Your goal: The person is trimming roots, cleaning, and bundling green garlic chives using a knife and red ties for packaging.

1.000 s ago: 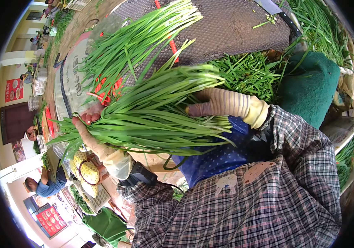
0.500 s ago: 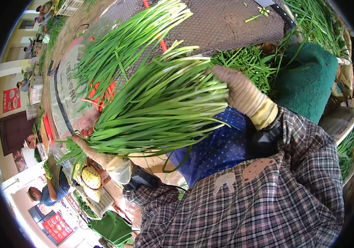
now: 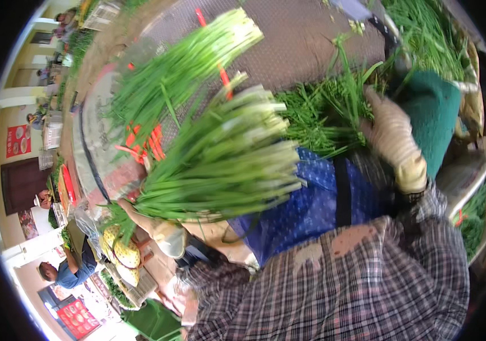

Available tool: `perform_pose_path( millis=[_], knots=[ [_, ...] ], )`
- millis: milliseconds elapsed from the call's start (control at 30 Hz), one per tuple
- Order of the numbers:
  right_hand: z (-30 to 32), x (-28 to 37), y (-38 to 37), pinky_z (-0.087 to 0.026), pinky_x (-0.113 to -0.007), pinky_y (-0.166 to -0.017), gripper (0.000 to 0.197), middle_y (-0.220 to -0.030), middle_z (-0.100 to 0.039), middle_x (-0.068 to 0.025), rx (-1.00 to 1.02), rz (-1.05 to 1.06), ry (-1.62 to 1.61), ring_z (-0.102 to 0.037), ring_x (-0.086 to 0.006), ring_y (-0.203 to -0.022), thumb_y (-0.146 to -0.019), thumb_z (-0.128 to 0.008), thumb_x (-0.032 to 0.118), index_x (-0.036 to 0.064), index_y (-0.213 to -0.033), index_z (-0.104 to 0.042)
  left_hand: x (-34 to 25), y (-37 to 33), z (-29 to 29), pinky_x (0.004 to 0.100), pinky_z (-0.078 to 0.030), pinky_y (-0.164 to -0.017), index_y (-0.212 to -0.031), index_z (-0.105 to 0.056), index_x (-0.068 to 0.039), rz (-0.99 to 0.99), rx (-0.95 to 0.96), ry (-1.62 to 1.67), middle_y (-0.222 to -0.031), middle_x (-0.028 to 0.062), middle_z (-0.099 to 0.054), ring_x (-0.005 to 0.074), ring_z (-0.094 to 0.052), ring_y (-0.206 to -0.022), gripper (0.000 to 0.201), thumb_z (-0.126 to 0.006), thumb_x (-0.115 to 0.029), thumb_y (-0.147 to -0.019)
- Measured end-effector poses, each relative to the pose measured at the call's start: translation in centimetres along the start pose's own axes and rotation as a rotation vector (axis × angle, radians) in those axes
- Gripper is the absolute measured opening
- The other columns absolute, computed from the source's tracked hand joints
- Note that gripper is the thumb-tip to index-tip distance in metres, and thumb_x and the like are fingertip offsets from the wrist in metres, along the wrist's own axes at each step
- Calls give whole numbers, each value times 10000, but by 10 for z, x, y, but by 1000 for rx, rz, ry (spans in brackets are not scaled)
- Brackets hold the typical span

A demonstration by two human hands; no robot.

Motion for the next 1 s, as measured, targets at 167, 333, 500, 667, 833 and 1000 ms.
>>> perform_pose_path(
  millis=[167,333,500,667,833,1000],
  knots=[
    [-12,102,13,-469,-410,-921,483,-1166,-609,-210,164,395,-715,-585,-373,-1062,-804,-711,283,35,-1196,-576,12,0,-27,436,-455,-947,-1261,-511,1,-109,164,176,-1259,189,-557,320,-561,-1084,718,-438,-615,-899],
    [-46,140,-1,-480,-406,-884,566,-1088,-631,-242,369,476,-566,-600,-387,-1018,-837,-663,397,17,-1239,-543,3,-4,-13,322,-492,-709,-703,-437,-141,-355,-55,370,-589,-65,-418,96,-432,-546,379,-620,-405,-904],
    [-70,165,2,-438,-359,-971,593,-1243,-574,-219,567,539,-953,-551,-308,-1168,-871,-648,389,20,-1308,-492,-21,34,-58,327,-465,-691,-730,-427,-156,-452,78,352,-603,-68,-431,96,-419,-552,381,-615,-442,-898],
    [-74,168,5,-451,-316,-956,615,-1244,-596,-159,615,485,-1075,-570,-209,-1122,-807,-741,247,40,-1324,-478,-29,56,-131,286,-388,-641,-793,-432,-169,-381,309,350,-640,-82,-394,79,-397,-566,338,-592,-441,-915],
    [-53,149,16,-521,-319,-812,404,-981,-697,-150,508,545,-885,-672,-251,-881,-761,-761,220,24,-1097,-650,-26,62,-164,307,-380,-673,-807,-438,-182,-303,449,304,-649,-69,-383,98,-375,-594,339,-509,-484,-946],
    [-74,101,32,-530,-363,-764,365,-940,-685,-162,480,481,-339,-659,-321,-827,-789,-658,317,89,-1073,-670,-36,68,-185,309,-383,-685,-795,-436,-182,-291,523,291,-651,-63,-404,114,-375,-603,339,-485,-474,-961]
  ],
)
Point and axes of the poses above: each hand's wrist, its own y-axis away from the middle knuckle, its own z-axis out of the back of the hand, x = y × z, the point moved 9 cm from there along -y, towards the middle knuckle
